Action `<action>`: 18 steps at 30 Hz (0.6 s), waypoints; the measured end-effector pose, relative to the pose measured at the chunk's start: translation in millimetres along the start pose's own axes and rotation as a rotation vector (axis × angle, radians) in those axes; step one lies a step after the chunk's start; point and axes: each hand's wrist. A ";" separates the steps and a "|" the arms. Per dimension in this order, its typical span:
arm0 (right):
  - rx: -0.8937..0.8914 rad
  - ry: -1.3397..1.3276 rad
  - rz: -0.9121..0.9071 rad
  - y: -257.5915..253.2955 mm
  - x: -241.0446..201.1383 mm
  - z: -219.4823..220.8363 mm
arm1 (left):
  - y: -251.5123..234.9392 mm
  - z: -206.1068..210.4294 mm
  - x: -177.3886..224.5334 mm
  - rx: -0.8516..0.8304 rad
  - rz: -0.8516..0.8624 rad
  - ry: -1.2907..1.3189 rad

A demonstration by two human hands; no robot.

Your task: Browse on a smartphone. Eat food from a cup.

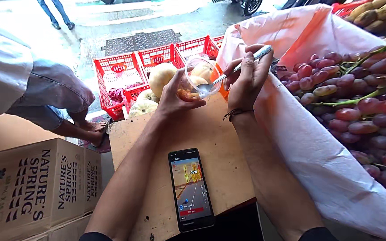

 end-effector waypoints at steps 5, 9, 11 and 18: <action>0.010 -0.093 0.085 -0.1 -1.1 0.7 | 0.9 -2.3 4.7 -0.029 -0.076 0.093; 0.055 -0.174 0.130 3.5 -9.5 5.1 | 0.6 -6.2 7.5 -0.053 -0.086 0.200; 0.071 -0.185 0.136 4.2 -11.1 5.6 | 0.2 -7.3 9.0 -0.060 -0.074 0.265; 0.161 -0.202 0.114 2.9 -17.1 6.1 | -3.2 -7.6 8.5 -0.057 -0.042 0.391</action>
Point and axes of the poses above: each hand's wrist, its own y-axis away from the middle knuckle, its own z-axis out of the palm, x = y × z, and after that the axes turned 4 degrees about x, right-handed
